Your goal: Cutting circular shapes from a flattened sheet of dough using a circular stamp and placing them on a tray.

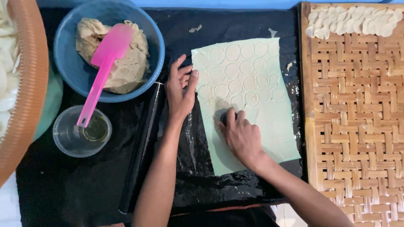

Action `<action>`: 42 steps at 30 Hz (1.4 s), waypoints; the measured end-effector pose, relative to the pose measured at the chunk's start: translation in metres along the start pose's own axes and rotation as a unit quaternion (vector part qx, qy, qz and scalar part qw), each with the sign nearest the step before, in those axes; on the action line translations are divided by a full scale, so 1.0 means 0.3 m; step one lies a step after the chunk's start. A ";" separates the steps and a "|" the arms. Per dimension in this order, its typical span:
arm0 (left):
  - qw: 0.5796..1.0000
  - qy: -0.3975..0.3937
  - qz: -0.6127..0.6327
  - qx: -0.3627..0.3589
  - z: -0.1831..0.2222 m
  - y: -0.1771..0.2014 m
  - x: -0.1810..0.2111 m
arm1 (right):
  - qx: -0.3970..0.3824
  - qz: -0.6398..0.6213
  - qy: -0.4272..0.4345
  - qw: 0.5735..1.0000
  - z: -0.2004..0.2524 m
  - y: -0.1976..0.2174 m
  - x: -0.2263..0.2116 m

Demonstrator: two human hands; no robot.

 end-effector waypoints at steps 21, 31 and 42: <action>1.000 -0.003 0.000 -0.009 -0.005 0.002 -0.002 | -0.006 -0.116 -0.011 0.993 0.035 0.066 0.152; 0.999 0.008 -0.034 -0.001 -0.005 0.008 0.012 | 0.033 -0.032 0.017 0.999 0.012 0.047 0.142; 0.999 0.000 -0.045 -0.001 -0.004 0.019 -0.029 | -0.035 -0.174 -0.071 0.982 0.048 0.095 0.174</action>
Point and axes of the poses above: each hand's wrist, its own z-axis away from the middle knuckle, its own y-axis out of the back of the hand, x = y × z, the point moved 5 cm from there along -z, towards the middle knuckle, and after that the axes turned 10 degrees about -x, right-handed, at the moved point
